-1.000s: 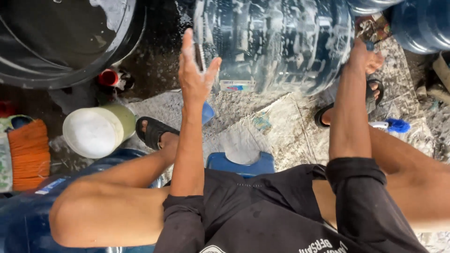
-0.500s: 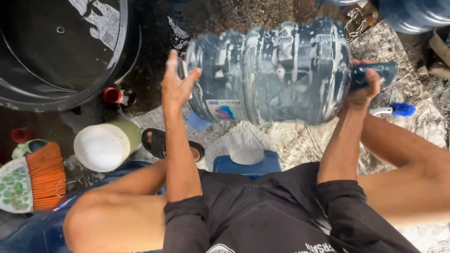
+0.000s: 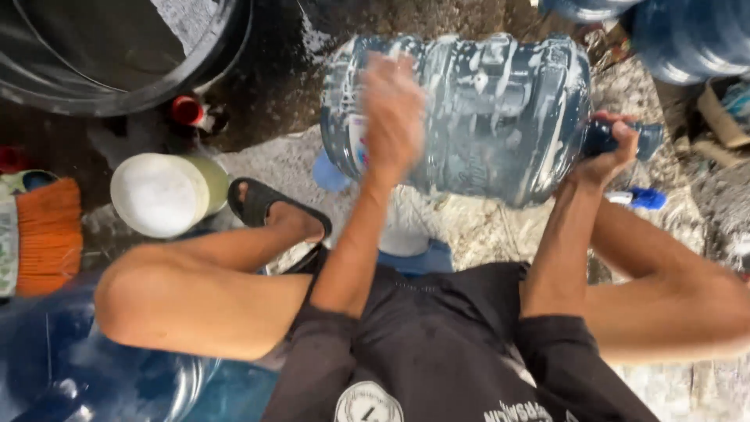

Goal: The person scrubs the exterior of a large blue water dispenser bottle using a small brush and soapy water. They rotate the bottle to clean different sides and then use their hands to wipe the surface.

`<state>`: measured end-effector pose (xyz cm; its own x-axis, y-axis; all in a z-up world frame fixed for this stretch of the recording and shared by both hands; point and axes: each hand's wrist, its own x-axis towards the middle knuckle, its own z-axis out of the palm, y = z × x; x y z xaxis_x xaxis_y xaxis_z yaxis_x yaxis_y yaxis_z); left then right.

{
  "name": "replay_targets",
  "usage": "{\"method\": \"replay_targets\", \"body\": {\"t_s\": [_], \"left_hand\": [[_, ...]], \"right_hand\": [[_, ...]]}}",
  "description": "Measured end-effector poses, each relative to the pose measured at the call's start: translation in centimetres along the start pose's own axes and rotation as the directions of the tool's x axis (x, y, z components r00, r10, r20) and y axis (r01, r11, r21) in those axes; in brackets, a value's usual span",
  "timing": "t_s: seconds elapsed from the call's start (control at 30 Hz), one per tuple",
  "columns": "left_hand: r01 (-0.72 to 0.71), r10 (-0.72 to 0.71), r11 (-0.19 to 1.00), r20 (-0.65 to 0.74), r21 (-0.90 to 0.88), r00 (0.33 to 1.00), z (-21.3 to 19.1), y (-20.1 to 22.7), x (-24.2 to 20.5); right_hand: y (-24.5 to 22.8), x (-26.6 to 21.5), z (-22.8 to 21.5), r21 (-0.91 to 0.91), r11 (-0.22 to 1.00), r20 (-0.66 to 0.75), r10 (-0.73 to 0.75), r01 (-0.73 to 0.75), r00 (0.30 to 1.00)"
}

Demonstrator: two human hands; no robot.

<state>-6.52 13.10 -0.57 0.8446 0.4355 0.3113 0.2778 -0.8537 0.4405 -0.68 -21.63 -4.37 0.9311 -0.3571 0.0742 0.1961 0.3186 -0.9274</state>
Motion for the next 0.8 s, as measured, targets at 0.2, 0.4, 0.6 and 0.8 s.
{"method": "replay_targets", "body": {"t_s": [0.2,0.4,0.6,0.8], "left_hand": [[0.146,-0.138,0.967,0.051,-0.209,0.989,1.9,-2.0,-0.6],[-0.137,0.136,0.990,-0.023,-0.044,0.990,4.2,-1.3,-2.2],[-0.224,0.183,0.947,-0.187,-0.231,0.965,5.0,-0.2,-2.6],[-0.098,0.061,0.953,-0.137,-0.287,0.989,7.4,0.3,-3.3]], "right_hand": [[1.2,1.1,-0.6,0.147,0.988,-0.160,-0.013,0.037,0.987],[0.6,1.2,-1.0,0.233,0.960,-0.377,0.237,-0.156,0.895],[3.3,1.5,-2.9,0.135,0.958,-0.388,0.288,-0.255,0.876],[3.7,0.9,-1.3,0.152,0.965,-0.509,0.260,-0.212,0.820]]}}
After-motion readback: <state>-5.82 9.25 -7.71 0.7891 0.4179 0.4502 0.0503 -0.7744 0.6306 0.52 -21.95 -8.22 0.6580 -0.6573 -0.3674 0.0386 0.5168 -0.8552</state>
